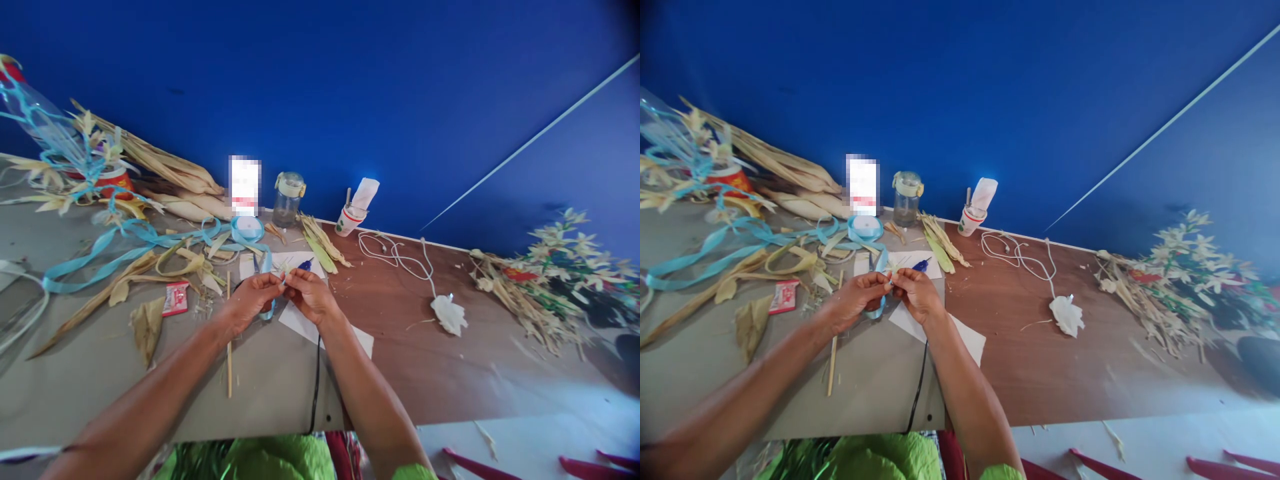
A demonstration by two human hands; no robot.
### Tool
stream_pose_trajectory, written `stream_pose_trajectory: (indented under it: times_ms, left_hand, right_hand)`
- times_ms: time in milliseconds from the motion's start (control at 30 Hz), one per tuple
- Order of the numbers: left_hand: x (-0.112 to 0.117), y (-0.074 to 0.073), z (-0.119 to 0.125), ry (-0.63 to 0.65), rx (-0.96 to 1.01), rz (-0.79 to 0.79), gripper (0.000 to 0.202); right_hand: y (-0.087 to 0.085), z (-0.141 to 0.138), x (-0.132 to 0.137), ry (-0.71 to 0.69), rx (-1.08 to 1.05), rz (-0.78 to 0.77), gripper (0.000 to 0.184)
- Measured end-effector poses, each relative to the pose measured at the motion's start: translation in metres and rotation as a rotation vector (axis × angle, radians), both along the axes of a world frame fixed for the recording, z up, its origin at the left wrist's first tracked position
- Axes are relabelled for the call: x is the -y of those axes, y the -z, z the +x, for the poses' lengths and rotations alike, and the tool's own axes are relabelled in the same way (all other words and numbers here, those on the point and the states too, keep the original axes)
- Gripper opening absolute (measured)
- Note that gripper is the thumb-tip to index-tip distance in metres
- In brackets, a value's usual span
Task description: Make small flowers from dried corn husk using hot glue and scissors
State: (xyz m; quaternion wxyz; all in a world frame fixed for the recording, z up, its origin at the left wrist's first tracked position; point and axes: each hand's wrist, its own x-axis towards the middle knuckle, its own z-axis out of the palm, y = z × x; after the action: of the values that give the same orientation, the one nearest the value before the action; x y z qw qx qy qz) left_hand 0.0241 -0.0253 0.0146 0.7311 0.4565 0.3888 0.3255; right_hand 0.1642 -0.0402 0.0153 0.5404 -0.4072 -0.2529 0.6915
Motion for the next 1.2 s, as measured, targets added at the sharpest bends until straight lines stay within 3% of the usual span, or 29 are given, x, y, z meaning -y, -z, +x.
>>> stream_pose_trajectory:
  times_ms: [300, 600, 800, 1067, 1200]
  left_hand:
    - [0.0001, 0.0002, 0.0010, -0.020, -0.004, 0.015, 0.024]
    - [-0.0024, -0.0021, -0.0024, 0.028, 0.098, -0.144, 0.025]
    - [-0.0013, 0.0021, -0.0010, -0.014, -0.068, 0.001, 0.023]
    - [0.0005, 0.0032, -0.0007, -0.012, -0.264, 0.251, 0.013]
    - [0.0003, -0.0003, -0.0018, 0.007, -0.174, 0.135, 0.017]
  right_hand:
    - [0.0011, -0.0003, -0.0016, 0.055, -0.038, -0.020, 0.026]
    - [-0.0018, 0.0005, -0.0001, 0.000, -0.056, 0.011, 0.025]
    - [0.0029, -0.0016, -0.0011, 0.080, 0.075, 0.008, 0.026]
    - [0.0020, -0.0056, -0.0003, 0.086, 0.131, 0.027, 0.028]
    - [-0.0009, -0.0023, 0.0016, 0.005, 0.119, 0.039, 0.027]
